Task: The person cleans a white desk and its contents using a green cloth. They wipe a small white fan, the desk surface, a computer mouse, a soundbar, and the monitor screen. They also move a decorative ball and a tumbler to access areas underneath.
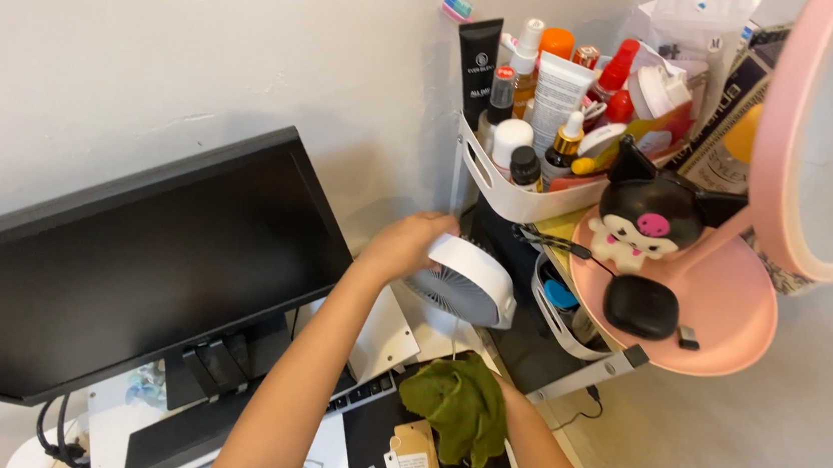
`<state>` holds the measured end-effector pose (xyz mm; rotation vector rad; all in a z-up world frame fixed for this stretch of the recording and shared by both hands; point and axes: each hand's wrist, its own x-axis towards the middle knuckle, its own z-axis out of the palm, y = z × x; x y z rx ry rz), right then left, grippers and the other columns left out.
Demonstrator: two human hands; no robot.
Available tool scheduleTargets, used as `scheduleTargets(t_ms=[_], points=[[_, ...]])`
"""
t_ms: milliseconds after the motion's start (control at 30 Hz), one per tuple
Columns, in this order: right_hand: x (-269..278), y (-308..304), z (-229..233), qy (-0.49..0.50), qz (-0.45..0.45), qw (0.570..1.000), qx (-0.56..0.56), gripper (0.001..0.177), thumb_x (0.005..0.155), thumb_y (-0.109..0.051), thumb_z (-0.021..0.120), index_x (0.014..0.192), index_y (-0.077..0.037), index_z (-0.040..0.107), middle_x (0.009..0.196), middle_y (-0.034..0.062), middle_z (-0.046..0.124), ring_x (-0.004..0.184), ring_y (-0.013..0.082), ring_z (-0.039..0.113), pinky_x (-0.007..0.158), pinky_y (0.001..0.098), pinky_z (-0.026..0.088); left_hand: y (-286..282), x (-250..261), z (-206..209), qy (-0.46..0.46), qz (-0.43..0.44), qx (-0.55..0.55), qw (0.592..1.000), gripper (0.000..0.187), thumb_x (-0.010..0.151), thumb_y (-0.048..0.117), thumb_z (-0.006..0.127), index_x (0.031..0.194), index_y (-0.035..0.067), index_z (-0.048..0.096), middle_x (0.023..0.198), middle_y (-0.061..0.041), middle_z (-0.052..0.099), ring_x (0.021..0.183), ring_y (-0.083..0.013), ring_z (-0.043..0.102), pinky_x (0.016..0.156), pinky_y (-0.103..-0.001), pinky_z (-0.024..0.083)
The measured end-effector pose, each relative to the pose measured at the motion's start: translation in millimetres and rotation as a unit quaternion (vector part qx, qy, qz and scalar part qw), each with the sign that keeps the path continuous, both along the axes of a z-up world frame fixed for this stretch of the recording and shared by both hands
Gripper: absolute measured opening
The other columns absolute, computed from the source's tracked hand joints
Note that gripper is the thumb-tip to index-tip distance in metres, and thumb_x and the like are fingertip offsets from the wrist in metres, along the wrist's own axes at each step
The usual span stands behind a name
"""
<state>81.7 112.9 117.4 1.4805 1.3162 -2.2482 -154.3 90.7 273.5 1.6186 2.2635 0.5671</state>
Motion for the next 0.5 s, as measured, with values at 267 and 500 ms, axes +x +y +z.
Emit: scheduleTargets(t_ms=[267,500], points=[[-46.6,39.6,-37.5,-0.005,-0.023,0.998,0.050,0.053,0.085,-0.025,0.049,0.133,-0.026,0.027,0.137,0.0039,0.028,0.124,0.0244,0.032,0.101,0.0413,0.031,-10.9,-9.9,-0.9,-0.031,-0.023,0.005,0.999,0.053,0.064,-0.002,0.075,0.111,0.014,0.058,0.114,-0.012,0.061,0.114,-0.0347,0.053,0.099,-0.052,0.039],[-45.8,47.2,-10.9,-0.026,-0.047,0.994,0.095,0.066,0.090,-0.025,0.040,0.146,-0.036,0.008,0.154,-0.0027,0.007,0.141,0.0225,0.015,0.112,0.0448,0.022,5.4,-26.7,-47.2,0.004,-0.115,0.021,0.993,0.029,0.070,0.001,0.061,0.091,0.021,0.059,0.089,-0.001,0.062,0.086,-0.0266,0.059,0.064,-0.040,0.042]])
